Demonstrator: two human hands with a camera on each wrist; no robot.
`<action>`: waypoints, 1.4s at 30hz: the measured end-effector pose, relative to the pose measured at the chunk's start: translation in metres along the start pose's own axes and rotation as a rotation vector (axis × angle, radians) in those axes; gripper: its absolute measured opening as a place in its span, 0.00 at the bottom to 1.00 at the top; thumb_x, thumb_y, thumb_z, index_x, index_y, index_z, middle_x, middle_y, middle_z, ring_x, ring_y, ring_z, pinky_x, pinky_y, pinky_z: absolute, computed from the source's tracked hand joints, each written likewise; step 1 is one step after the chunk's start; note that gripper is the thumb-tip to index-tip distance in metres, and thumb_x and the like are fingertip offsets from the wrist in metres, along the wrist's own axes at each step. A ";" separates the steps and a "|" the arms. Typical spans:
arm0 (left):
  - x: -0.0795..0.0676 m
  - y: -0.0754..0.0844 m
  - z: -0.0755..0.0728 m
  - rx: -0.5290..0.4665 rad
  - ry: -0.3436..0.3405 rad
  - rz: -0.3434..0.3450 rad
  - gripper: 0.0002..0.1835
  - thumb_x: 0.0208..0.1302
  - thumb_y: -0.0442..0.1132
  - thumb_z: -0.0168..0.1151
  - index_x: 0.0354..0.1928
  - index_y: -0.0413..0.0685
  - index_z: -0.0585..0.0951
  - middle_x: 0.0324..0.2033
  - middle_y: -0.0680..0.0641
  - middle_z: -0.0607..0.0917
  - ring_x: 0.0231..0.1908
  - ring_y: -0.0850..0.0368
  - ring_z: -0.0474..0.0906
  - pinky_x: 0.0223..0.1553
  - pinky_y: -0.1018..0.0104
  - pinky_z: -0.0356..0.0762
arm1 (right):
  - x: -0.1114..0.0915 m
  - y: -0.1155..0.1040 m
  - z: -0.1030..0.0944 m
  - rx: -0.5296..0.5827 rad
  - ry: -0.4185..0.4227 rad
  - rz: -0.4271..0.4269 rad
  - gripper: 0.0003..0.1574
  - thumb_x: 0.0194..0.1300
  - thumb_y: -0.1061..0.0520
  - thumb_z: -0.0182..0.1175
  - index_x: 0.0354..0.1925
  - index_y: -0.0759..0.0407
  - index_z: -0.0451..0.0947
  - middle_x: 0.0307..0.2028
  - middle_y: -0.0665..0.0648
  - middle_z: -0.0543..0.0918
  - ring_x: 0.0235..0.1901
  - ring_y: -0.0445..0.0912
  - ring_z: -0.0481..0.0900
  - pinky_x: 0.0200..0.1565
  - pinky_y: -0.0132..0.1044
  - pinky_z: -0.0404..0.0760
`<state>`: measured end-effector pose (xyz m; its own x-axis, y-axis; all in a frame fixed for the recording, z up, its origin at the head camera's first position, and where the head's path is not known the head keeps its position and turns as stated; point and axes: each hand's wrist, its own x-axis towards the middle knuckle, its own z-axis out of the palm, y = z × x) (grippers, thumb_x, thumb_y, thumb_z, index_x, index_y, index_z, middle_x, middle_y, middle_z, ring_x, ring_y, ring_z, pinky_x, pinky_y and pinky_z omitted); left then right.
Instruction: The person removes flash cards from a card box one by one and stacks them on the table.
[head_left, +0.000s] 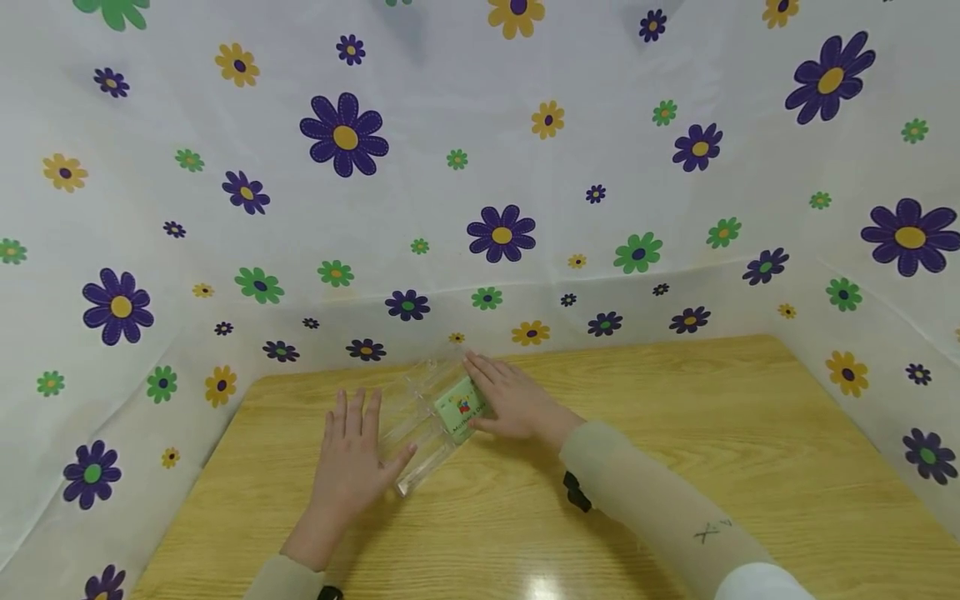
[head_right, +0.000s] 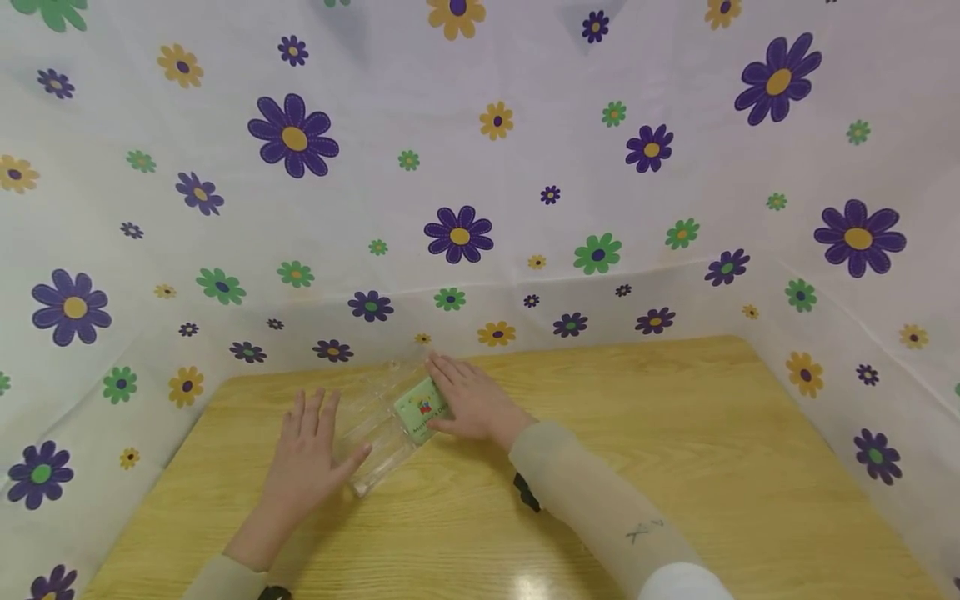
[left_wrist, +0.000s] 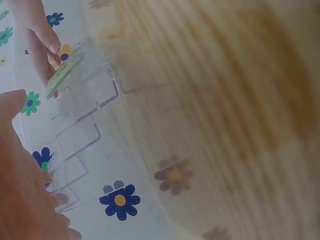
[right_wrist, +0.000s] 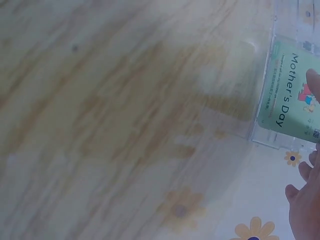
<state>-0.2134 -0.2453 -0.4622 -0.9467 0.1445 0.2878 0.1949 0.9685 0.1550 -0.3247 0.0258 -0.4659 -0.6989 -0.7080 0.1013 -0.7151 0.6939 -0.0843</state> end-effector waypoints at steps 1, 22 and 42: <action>0.000 0.000 0.000 -0.004 -0.001 -0.001 0.55 0.69 0.64 0.63 0.83 0.35 0.54 0.80 0.26 0.56 0.81 0.23 0.43 0.80 0.28 0.46 | 0.000 0.000 0.000 0.005 0.002 0.000 0.63 0.76 0.29 0.56 0.86 0.62 0.40 0.86 0.61 0.44 0.84 0.59 0.51 0.83 0.56 0.56; 0.008 0.000 0.004 0.077 0.021 0.149 0.56 0.66 0.65 0.64 0.79 0.29 0.59 0.78 0.28 0.64 0.79 0.22 0.50 0.79 0.30 0.54 | -0.002 0.012 -0.007 0.027 0.017 -0.002 0.58 0.77 0.31 0.54 0.84 0.66 0.47 0.85 0.65 0.51 0.84 0.60 0.52 0.84 0.54 0.54; 0.022 0.021 0.012 0.123 -0.031 0.171 0.59 0.67 0.69 0.61 0.81 0.28 0.56 0.81 0.29 0.57 0.82 0.30 0.53 0.82 0.38 0.54 | -0.037 0.018 -0.017 0.000 0.048 0.043 0.54 0.79 0.32 0.52 0.82 0.68 0.53 0.83 0.66 0.57 0.82 0.60 0.58 0.83 0.54 0.57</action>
<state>-0.2332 -0.2197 -0.4640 -0.9104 0.3131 0.2706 0.3225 0.9465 -0.0102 -0.3113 0.0672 -0.4539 -0.7277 -0.6704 0.1451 -0.6844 0.7236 -0.0894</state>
